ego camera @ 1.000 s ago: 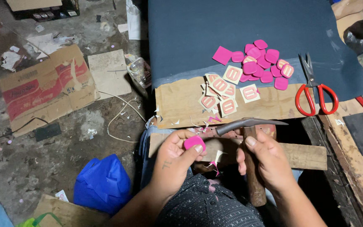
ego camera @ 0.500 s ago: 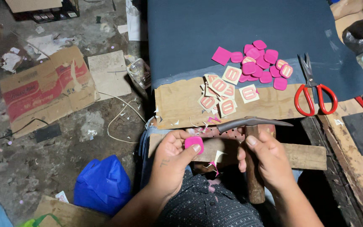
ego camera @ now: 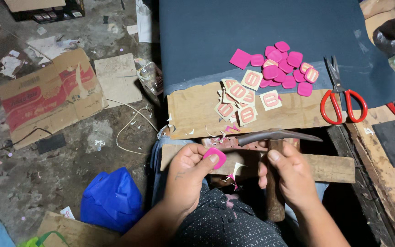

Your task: The person uses a curved metal tool to press a pink foam piece onto a white label, then trims the excess foam with scissors. They repeat this process for multiple labels, stacking the finished pieces on a cardboard sheet.

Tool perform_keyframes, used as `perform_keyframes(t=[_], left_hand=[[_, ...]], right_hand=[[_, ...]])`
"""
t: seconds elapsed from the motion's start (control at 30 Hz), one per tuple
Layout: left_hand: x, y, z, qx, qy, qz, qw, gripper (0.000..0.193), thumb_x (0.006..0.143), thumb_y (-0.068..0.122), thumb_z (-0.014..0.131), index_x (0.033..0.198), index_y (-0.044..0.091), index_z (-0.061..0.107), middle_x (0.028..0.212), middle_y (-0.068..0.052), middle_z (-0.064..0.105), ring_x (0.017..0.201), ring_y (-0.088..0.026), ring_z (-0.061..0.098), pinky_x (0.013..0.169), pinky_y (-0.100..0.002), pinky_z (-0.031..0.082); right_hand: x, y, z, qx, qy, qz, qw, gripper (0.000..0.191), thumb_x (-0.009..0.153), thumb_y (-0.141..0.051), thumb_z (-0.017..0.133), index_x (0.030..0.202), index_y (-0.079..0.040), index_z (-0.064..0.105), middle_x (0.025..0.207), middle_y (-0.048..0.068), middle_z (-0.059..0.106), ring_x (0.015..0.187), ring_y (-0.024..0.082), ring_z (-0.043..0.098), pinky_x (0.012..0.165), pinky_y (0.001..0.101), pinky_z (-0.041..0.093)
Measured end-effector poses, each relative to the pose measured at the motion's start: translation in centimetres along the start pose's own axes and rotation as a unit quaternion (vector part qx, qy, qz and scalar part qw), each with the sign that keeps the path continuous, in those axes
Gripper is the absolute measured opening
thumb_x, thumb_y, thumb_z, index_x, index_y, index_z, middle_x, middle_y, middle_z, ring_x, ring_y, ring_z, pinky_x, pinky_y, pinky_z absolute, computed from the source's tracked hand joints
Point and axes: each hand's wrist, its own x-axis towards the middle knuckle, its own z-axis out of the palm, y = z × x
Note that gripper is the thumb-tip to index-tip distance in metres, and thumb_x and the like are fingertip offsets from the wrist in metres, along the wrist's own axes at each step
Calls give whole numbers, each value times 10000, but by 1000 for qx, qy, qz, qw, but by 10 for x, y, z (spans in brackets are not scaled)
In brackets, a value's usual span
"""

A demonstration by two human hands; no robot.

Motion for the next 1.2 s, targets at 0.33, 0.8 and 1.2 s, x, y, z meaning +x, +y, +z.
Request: perform_keyframes(t=[0.33,0.8,1.2], left_hand=[[2,4,4,25,52,-29,998,267,858,4,672,1118,32,620,979,-53,722,830,-113,667,769,-278,552],[2,-8,1,-30,13,0,999,146,970,27,680,1100,-38,668,932,-93,715,812,-140,645,763,-294,518],[8,-12,-18,33,64,50,996,220,945,-48,621,1165,-62,635,1223,-215,710,1051,-207,667,963,-330,516]], right_hand=[[3,-4,-5,3,25,-32,999,281,1012,-207,524,1173,3,616,741,94,660,556,170,624,527,315,538],[0,19,7,-26,1,4,1000,249,984,-176,555,1152,-2,613,716,94,658,552,168,624,528,309,527],[-1,2,27,-562,-46,-241,790,476,775,-242,778,1225,-115,689,903,105,632,861,328,626,713,436,500]])
